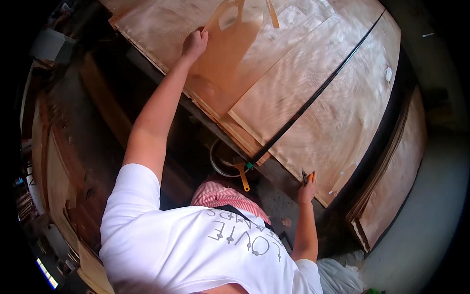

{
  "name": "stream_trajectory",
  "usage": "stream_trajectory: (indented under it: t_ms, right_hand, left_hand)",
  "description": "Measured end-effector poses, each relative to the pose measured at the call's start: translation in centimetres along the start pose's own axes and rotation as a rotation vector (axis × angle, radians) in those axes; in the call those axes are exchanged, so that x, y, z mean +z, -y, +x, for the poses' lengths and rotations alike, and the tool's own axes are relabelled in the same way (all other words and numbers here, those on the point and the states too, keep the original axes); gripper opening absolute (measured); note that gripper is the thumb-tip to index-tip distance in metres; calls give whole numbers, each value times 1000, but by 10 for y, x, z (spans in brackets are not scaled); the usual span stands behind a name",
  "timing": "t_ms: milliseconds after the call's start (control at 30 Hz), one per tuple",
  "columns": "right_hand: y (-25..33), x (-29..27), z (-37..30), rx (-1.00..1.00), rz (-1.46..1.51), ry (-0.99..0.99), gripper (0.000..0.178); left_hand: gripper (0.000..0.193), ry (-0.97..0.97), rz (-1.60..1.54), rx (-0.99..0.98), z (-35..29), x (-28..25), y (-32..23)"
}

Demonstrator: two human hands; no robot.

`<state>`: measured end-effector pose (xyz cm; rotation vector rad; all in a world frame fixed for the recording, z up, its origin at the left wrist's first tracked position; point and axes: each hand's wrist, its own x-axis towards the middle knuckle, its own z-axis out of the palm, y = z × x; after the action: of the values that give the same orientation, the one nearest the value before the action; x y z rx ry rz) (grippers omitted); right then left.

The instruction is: The person prepares wood veneer sheets by cutting out defect shapes using a knife, applying adhesive tape to a small rectangular strip, and layering sheets on a large table.

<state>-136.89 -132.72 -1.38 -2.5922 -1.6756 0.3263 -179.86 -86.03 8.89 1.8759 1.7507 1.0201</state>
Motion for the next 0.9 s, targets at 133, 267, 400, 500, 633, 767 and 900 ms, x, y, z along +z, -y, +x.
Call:
stream_trajectory:
  t_ms: [133, 267, 400, 500, 633, 767, 900]
  right_hand:
    - [3, 8, 8, 53, 176, -98, 42]
    - [57, 6, 42, -43, 564, -365, 37]
    - [203, -29, 91, -85, 903, 39, 35]
    - [262, -1, 120, -372, 434, 283, 32]
    - [336, 6, 135, -650, 66, 324, 22]
    - [304, -6, 134, -602, 119, 274, 16]
    - [215, -48, 114, -440, 599, 70, 18]
  left_hand:
    - [44, -187, 145, 331, -6, 17, 1]
    - [41, 23, 43, 405, -107, 42, 4]
    - [34, 482, -332, 263, -269, 72, -2]
    - [30, 536, -467, 94, -326, 86, -59]
    - [35, 673, -154, 120, -370, 134, -58]
    - [25, 477, -350, 4, -378, 122, -78]
    - [25, 733, -364, -382, -422, 106, -65]
